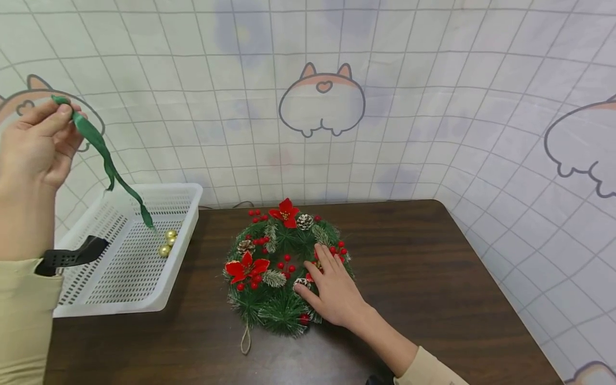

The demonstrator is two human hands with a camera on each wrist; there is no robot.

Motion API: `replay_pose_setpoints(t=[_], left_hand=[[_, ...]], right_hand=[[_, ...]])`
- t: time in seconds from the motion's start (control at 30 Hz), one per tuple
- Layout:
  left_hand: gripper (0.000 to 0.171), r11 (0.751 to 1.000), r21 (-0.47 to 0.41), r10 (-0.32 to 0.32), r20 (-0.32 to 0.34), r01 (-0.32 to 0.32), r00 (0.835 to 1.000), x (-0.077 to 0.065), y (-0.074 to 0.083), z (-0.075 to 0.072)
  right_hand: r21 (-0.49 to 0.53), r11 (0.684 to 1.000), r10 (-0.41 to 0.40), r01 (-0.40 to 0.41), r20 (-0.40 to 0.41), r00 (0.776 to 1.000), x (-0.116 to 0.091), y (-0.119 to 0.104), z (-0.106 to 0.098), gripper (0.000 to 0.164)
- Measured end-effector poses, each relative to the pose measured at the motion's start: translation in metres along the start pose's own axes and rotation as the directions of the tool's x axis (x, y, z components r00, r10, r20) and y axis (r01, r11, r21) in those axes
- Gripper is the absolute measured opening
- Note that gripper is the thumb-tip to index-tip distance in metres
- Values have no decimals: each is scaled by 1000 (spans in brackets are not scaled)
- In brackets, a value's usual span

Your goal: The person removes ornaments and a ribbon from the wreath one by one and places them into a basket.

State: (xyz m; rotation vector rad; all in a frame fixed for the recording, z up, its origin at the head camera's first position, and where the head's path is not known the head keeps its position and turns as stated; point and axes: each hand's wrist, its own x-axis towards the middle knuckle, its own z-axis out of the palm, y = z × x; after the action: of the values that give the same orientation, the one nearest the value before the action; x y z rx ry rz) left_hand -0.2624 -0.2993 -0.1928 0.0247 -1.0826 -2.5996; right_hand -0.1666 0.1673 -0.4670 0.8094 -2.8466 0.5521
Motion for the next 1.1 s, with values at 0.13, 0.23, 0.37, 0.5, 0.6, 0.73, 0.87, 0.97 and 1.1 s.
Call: replay_pose_setpoints(t=[0.13, 0.23, 0.37, 0.5, 0.6, 0.73, 0.87, 0.97, 1.1], left_hand=[[24, 1000, 1, 31, -6, -31, 1000, 7, 4, 0], [24, 999, 2, 53, -23, -53, 998, 12, 8, 1], [26, 999, 11, 39, -34, -39, 999, 20, 10, 3], [28, 999, 42, 18, -17, -17, 1000, 27, 7, 1], [28, 996, 92, 2, -29, 1, 1000, 31, 1, -6], [24, 986, 162, -22, -47, 30, 999, 34, -10, -20], [23, 974, 218, -53, -46, 62, 998, 37, -23, -35], [24, 967, 237, -79, -56, 90, 995, 39, -32, -45], [24, 959, 260, -100, -55, 111, 993, 41, -44, -57]], right_hand=[[0, 1000, -4, 4, 0, 1000, 0, -1, -1, 71], [-3, 1000, -12, 12, -7, 1000, 1, -2, -2, 70], [-5, 1000, -16, 16, -11, 1000, 2, -3, -3, 69], [-2, 1000, -13, 13, -15, 1000, 3, -3, -2, 68], [-1, 1000, -14, 14, -23, 1000, 3, -3, -2, 67], [-1, 1000, -15, 15, -29, 999, 3, -3, -1, 66], [-6, 1000, -10, 10, -29, 1000, 3, -3, -1, 67], [-4, 1000, -9, 8, -29, 1000, 3, -3, -1, 67], [-3, 1000, -9, 9, -31, 999, 3, -3, -1, 67]])
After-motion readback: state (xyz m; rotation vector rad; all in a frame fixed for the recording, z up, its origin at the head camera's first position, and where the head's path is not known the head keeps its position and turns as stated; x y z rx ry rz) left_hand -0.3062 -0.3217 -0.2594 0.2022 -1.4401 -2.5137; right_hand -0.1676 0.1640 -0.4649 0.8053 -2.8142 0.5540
